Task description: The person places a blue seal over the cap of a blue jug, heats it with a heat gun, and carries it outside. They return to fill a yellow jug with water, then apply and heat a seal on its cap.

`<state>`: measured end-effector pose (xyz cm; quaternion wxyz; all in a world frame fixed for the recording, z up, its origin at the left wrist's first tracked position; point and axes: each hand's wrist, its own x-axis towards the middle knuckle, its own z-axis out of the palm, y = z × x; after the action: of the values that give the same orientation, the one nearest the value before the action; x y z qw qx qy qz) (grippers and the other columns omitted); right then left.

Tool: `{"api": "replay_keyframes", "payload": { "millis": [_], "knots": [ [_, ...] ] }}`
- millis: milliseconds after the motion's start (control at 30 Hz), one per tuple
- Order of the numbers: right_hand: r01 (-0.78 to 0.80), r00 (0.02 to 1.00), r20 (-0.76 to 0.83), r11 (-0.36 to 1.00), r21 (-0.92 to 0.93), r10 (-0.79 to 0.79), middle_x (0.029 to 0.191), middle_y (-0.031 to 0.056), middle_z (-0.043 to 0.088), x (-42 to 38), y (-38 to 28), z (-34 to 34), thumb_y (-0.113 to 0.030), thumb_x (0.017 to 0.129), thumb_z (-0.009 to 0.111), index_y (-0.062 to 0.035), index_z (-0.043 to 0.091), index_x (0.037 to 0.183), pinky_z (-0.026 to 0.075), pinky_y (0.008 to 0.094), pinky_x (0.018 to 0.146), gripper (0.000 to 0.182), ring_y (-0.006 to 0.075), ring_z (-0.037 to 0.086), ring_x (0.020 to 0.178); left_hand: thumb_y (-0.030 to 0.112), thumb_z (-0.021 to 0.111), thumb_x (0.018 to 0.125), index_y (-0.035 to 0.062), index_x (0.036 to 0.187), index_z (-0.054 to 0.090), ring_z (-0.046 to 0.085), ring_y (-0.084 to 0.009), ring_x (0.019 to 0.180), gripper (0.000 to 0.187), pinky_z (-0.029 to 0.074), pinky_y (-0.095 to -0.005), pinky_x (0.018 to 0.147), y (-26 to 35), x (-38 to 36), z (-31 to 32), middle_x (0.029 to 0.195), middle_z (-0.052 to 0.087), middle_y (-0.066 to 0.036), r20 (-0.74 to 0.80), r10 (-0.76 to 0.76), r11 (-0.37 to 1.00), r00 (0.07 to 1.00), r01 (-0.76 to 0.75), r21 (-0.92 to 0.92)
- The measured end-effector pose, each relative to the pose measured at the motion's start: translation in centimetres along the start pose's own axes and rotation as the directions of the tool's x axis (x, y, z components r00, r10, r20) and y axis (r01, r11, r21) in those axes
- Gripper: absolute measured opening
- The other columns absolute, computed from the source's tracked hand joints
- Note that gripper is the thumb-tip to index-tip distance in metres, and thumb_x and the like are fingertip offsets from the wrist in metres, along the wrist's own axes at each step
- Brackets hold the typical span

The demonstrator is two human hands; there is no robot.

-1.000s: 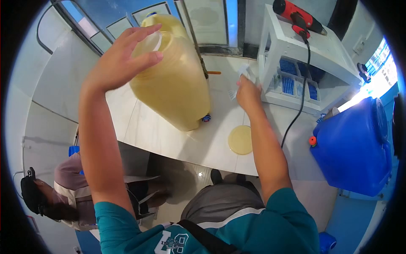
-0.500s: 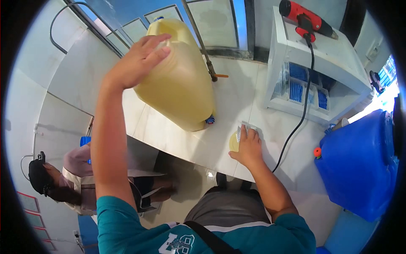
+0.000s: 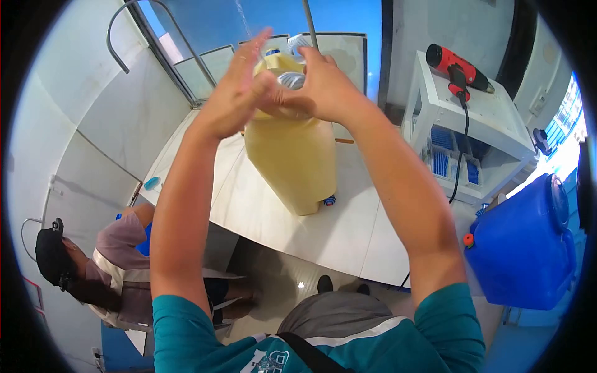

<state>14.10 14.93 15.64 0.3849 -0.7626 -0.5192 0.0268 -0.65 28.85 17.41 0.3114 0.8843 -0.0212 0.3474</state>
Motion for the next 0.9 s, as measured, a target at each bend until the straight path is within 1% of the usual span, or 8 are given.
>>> {"api": "replay_keyframes", "payload": {
  "millis": [100,167,300,400,467,600,800,900],
  "knots": [
    [0.03,0.994,-0.111,0.912,0.41,0.018,0.138,0.0256,0.047,1.7,2.8,2.7,-0.064,0.071,0.082,0.0031,0.028,0.151,0.048,0.0434,0.1,0.118,0.034,0.054,0.126,0.069,0.053,0.092,0.0079,0.156,0.029,0.032,-0.0374,0.146,0.091,0.031,-0.0449,0.117,1.0,-0.5,0.3,0.157,0.036,-0.019,0.206,0.023,0.943,0.978,-0.09,0.319],
    [-0.015,0.963,-0.176,0.692,0.721,0.204,0.137,0.0221,0.048,1.3,4.2,3.3,-0.061,0.073,0.083,-0.0001,0.034,0.149,0.05,0.0404,0.094,0.11,0.0277,0.055,0.121,0.067,0.061,0.088,0.0053,0.152,0.038,0.042,-0.0404,0.138,0.092,0.039,-0.046,0.112,1.6,-0.6,0.0,0.15,0.043,-0.022,0.344,-0.24,0.9,0.908,0.076,0.428],
    [0.036,0.923,-0.27,0.637,0.77,0.275,0.127,0.0182,0.056,-0.6,4.2,1.3,-0.053,0.083,0.078,-0.001,0.045,0.141,0.048,0.0372,0.092,0.084,0.0233,0.057,0.116,0.062,0.062,0.088,0.0042,0.147,0.046,0.049,-0.041,0.131,0.084,0.043,-0.0462,0.108,2.6,-1.1,-1.1,0.146,0.046,-0.023,0.384,-0.305,0.829,0.872,0.045,0.557],
    [0.199,0.858,-0.401,0.511,0.837,0.323,0.107,0.0108,0.068,-2.4,6.1,-0.3,-0.035,0.104,0.056,-0.002,0.056,0.131,0.044,0.0332,0.096,0.043,0.0186,0.06,0.111,0.058,0.062,0.089,0.0051,0.146,0.047,0.044,-0.0409,0.135,0.079,0.039,-0.0468,0.112,2.7,-1.2,-1.3,0.148,0.045,-0.022,0.381,-0.307,0.821,0.872,0.041,0.569],
    [0.217,0.867,-0.392,0.474,0.854,0.309,0.112,0.012,0.069,-4.5,7.1,-0.4,-0.034,0.104,0.054,-0.0011,0.059,0.127,0.045,0.0311,0.092,0.04,0.0143,0.059,0.103,0.055,0.061,0.089,0.0055,0.148,0.045,0.036,-0.0385,0.142,0.079,0.032,-0.0473,0.117,1.8,0.5,-1.5,0.152,0.041,-0.02,0.449,-0.144,0.735,0.882,-0.209,0.645],
    [0.116,0.918,-0.275,0.469,0.875,0.286,0.124,0.0171,0.068,-9.0,10.8,0.3,-0.036,0.106,0.05,-0.0001,0.054,0.131,0.048,0.0294,0.087,0.043,0.0116,0.06,0.101,0.054,0.057,0.09,0.0071,0.15,0.042,0.028,-0.0373,0.147,0.078,0.024,-0.0475,0.121,0.6,1.9,0.1,0.156,0.037,-0.018,0.538,-0.208,0.856,0.817,-0.114,0.505],
    [-0.155,0.938,-0.016,0.461,0.874,0.345,0.121,0.0204,0.068,-12.2,15.0,1.6,-0.035,0.107,0.048,-0.003,0.041,0.142,0.05,0.0342,0.091,0.048,0.02,0.064,0.11,0.048,0.05,0.089,0.0108,0.152,0.04,0.026,-0.0369,0.148,0.074,0.023,-0.0469,0.121,0.6,1.7,2.0,0.158,0.036,-0.017,0.492,-0.31,0.8,0.814,-0.057,0.597],
    [-0.222,0.959,0.102,0.475,0.851,0.265,0.121,0.0201,0.068,-12.9,14.3,0.8,-0.031,0.107,0.047,-0.0017,0.038,0.142,0.05,0.0348,0.094,0.047,0.0212,0.063,0.115,0.061,0.048,0.085,0.0188,0.154,0.039,0.033,-0.0411,0.144,0.082,0.031,-0.0469,0.118,1.5,1.2,3.1,0.158,0.035,-0.014,0.343,-0.43,0.713,0.835,0.081,0.697]
  ]
}}
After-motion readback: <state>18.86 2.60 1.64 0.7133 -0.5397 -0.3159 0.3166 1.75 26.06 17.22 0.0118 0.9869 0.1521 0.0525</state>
